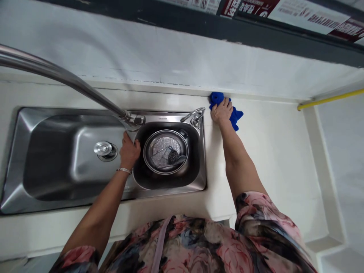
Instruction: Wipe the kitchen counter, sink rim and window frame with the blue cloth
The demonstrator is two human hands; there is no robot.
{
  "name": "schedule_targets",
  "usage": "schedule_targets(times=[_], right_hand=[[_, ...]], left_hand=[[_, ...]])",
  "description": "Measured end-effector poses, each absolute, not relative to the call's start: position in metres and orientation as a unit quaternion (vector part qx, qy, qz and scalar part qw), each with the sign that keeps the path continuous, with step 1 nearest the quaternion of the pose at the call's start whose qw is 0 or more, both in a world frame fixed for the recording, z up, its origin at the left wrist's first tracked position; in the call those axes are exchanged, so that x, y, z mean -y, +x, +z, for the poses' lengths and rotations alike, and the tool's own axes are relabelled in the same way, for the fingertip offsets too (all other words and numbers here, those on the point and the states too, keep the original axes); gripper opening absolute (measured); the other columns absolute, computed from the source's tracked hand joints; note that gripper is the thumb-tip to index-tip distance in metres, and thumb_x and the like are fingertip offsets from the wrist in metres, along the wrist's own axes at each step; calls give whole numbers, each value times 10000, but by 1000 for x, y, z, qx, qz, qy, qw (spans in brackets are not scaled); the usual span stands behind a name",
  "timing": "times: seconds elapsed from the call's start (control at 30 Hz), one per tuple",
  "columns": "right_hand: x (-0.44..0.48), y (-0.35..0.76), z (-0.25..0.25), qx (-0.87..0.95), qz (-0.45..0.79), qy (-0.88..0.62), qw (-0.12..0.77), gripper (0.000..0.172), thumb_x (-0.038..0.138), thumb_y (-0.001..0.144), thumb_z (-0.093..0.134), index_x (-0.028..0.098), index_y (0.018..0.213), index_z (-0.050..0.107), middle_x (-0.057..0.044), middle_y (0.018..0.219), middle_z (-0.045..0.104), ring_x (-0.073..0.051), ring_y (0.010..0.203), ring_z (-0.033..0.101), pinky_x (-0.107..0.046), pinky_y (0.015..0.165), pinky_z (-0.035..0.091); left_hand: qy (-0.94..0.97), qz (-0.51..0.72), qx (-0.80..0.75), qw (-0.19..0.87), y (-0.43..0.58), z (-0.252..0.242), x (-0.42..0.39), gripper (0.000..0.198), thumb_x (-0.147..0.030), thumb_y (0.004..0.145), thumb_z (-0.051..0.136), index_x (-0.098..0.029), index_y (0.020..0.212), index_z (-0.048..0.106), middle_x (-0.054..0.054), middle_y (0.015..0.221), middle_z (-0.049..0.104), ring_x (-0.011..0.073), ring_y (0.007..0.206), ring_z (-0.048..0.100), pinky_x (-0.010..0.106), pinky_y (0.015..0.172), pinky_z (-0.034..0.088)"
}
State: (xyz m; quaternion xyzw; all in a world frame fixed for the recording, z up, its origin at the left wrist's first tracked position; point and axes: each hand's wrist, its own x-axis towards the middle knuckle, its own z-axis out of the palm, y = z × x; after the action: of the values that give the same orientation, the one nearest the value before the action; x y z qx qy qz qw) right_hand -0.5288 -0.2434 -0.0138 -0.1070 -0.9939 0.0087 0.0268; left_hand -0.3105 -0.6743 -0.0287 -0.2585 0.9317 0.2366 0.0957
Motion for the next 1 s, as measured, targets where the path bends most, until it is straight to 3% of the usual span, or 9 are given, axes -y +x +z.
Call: schedule_targets(times=[0.1,0.3,0.43,0.6,0.7,1.0], right_hand=[[248,-523,-14,995,32,-77,46,707,316,1003,401,12,1641,411,-263,1697,414,-436,1548,383,-659,1257,362],[280,-494,-3,994,38,102,19,673,302,1080,349,188,1743,314,-119,1720,433,-365,1589,351,-574,1290,356],[285,-486,15,991,21,129,-29,668,234,1053,451,288,1716,393,-66,1738,412,-402,1524,382,-588,1233,403],[276,-462,33,987,-20,137,-82,652,178,1042,481,181,1692,436,-129,1786,304,-377,1318,488,-541,1099,480],[273,-441,36,983,-25,157,-96,658,183,1034,475,196,1691,437,-88,1811,278,-368,1241,528,-520,1026,524],[303,-384,57,970,-75,122,-198,618,158,1063,358,266,1652,512,9,1814,279,-385,1295,553,-512,962,588]], left_hand=[[-254,237,-933,90,-310,-30,675,762,-367,1050,473,-49,1706,254,336,1530,550,442,1192,721,552,1019,586],[-255,225,-936,93,-312,-29,675,766,-365,1050,480,-42,1704,244,337,1553,532,448,1224,708,551,1048,575],[-249,225,-938,91,-312,-27,674,769,-360,1053,483,-37,1706,237,341,1579,511,446,1248,702,561,1079,562],[-238,232,-940,78,-311,-29,675,778,-361,1045,480,-25,1704,240,342,1574,518,458,1243,699,582,1075,563],[-238,231,-941,71,-311,-30,676,776,-362,1040,486,-20,1696,252,337,1555,537,454,1231,703,562,1059,575],[-233,255,-936,70,-311,-26,675,753,-344,1047,490,-13,1687,272,350,1514,559,449,1261,691,555,1059,573]])
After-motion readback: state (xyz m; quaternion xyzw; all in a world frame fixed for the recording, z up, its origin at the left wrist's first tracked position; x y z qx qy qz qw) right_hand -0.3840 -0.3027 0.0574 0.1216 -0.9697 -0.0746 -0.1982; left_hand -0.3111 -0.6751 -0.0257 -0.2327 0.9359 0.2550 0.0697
